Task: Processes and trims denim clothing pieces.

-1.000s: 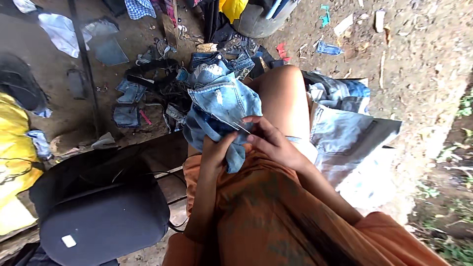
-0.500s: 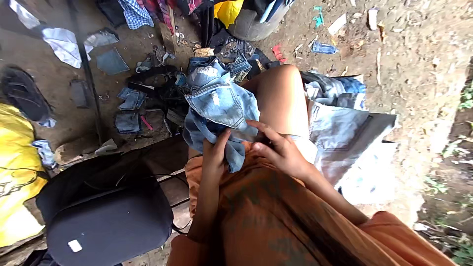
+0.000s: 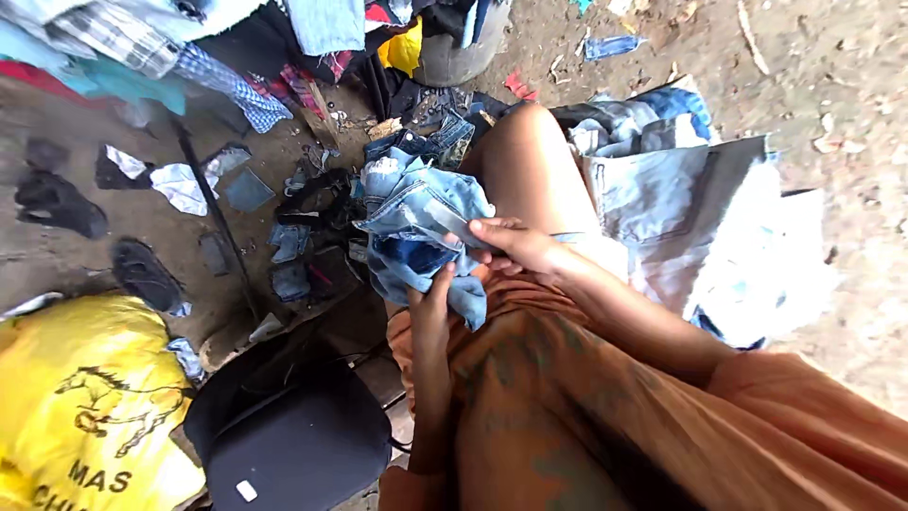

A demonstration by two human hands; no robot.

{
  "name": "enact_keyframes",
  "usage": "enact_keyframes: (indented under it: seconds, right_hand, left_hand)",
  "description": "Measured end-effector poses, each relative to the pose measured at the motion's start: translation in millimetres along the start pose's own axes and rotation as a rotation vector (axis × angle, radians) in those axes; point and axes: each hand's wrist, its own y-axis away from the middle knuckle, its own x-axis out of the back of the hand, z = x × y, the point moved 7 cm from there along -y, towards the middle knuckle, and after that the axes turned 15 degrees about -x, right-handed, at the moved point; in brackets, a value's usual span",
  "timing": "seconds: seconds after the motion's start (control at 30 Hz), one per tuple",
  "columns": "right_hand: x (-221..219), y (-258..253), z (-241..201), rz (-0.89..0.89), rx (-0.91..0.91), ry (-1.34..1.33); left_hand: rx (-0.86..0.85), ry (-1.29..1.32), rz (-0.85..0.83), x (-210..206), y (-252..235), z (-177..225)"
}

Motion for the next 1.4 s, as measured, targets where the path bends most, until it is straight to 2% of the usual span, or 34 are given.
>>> enact_keyframes:
  seconds: [0.03,0.1,0.17,0.3,0.47,0.63,0.77,0.87,0.93,0.97,1.0,1.07,1.13,1.23,1.4]
  right_hand:
    - [1,1,-2,-0.044,-0.027,-0.059]
    - [1,9,-11,-0.023,0.08,0.052]
    - [-1,24,-18,0.048,0.242,0.309]
    - [-1,42,-4,0.272,0.413,0.714]
    - [-2,33,10,0.456,0.555,0.965]
    - [-7,18,9,0.458,0.532,0.865]
    - [-9,2,6,0.317,0.473,0.628]
    - [-2,-17,7,0.011,0.197,0.148]
    - [-3,-19,6,-0.132,-0.002,-0.014]
    - [-5,-17,3,-0.157,-0.028,-0.018]
    - [-7,-14,1,-0.156,0.001,0.012]
    - [-8,-4,-3,-0.103,0.185,0.159]
    - [-5,6,-5,0.069,0.376,0.444]
    - [2,17,8,0.302,0.542,0.792]
    - [2,19,12,0.432,0.649,0.878]
  left_hand:
    - [0.013,-0.007,0.027,2,-1,0]
    - [0.041,-0.024,0.046,5,-2,3]
    - [0.042,-0.039,0.057,4,-3,8]
    - [0.021,-0.042,0.132,1,-3,14]
    - [0.042,-0.038,0.049,-8,-3,10]
    - [-0.035,-0.099,-0.029,-6,1,5]
    - [-0.077,-0.157,-0.034,-5,3,2]
    - [-0.043,-0.114,0.002,-1,2,1]
    - [0.01,-0.088,0.047,2,1,1]
    - [0.027,-0.075,0.059,2,-1,1]
    - [0.03,-0.06,0.054,2,-2,2]
    - [0.019,-0.042,0.04,1,-5,4]
    - [0.043,-0.013,0.041,-1,-6,5]
    - [0.092,0.012,0.052,-2,-4,9]
    - [0.038,0.001,-0.054,-1,-3,4]
